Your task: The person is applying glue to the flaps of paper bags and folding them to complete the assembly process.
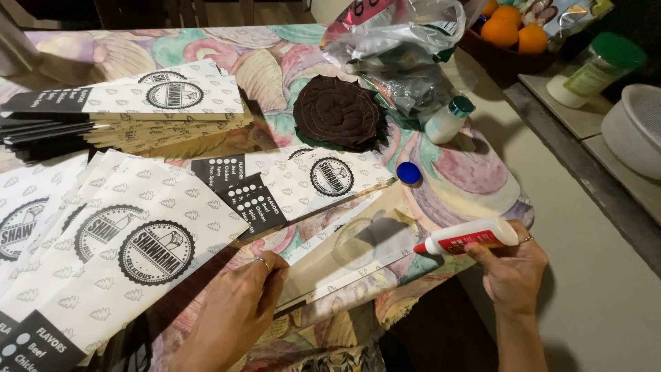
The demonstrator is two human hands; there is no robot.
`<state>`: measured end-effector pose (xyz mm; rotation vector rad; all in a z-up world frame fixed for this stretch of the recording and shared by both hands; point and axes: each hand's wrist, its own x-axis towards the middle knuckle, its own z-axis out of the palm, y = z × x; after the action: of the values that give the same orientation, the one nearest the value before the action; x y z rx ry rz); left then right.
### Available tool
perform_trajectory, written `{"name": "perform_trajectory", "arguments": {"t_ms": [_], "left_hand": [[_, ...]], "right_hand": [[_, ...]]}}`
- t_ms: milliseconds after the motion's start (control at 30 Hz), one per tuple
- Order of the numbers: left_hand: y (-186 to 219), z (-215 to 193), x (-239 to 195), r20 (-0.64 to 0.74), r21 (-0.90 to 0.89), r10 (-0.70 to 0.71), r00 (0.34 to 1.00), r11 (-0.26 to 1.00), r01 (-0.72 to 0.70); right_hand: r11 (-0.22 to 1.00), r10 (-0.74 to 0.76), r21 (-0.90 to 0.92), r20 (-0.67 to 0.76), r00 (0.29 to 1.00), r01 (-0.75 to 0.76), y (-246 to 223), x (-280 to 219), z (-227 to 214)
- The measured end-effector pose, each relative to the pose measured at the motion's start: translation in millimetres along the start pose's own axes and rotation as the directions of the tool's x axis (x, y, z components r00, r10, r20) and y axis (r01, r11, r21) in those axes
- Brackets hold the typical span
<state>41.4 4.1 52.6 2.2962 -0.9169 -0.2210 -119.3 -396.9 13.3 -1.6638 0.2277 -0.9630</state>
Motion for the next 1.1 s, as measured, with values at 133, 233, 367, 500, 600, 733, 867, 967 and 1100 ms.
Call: {"name": "perform_trajectory", "arguments": {"t_ms": [133,233,367,500,600,733,867,967,1100], "left_hand": [[-3.0,3.1,0.0,-0.009,-0.007,0.018,1.0,1.0,-0.018],[-4.2,2.4,0.8,-0.028,-0.008,0.02,0.999,1.0,-0.02],[6.4,-12.3,1.0,0.007,-0.091,-0.017,1.0,0.996,0.018],[14.0,-26.7,4.1,0.087,-0.19,-0.134,0.987,0.97,0.148],[8.6,-29.9,6.5,0.096,-0.198,-0.12,0.988,0.971,0.137],[7.0,-31.9,8.2,0.116,-0.223,-0.15,0.982,0.959,0.173],[16.5,-34.4,2.2,0.202,-0.246,-0.227,0.953,0.93,0.274],[18.1,-19.5,-9.8,0.169,-0.205,-0.213,0.962,0.948,0.245],[7.0,26.3,-25.6,-0.313,0.057,0.298,0.902,0.954,-0.295]], "right_hand": [[0.999,-0.036,-0.02,0.025,0.999,0.036,-1.1,-6.1,9.9],[0.996,-0.04,-0.078,0.0,0.999,0.04,-4.9,-19.8,33.5],[0.992,0.046,-0.12,0.042,0.998,-0.04,-7.0,-48.5,78.0],[0.96,0.128,0.214,0.236,0.963,-0.18,-40.9,-72.3,139.7],[0.964,0.044,0.232,0.342,0.939,-0.13,-67.5,-76.7,175.2],[0.868,0.004,0.438,0.464,0.886,-0.234,-59.6,-93.4,199.1],[0.87,0.283,0.321,0.294,0.913,-0.374,-1.5,-97.8,170.7],[0.857,0.436,0.333,-0.063,0.898,-0.393,6.1,-49.9,128.4],[0.922,0.38,0.024,-0.243,0.893,-0.386,-20.0,21.8,73.0]]}}
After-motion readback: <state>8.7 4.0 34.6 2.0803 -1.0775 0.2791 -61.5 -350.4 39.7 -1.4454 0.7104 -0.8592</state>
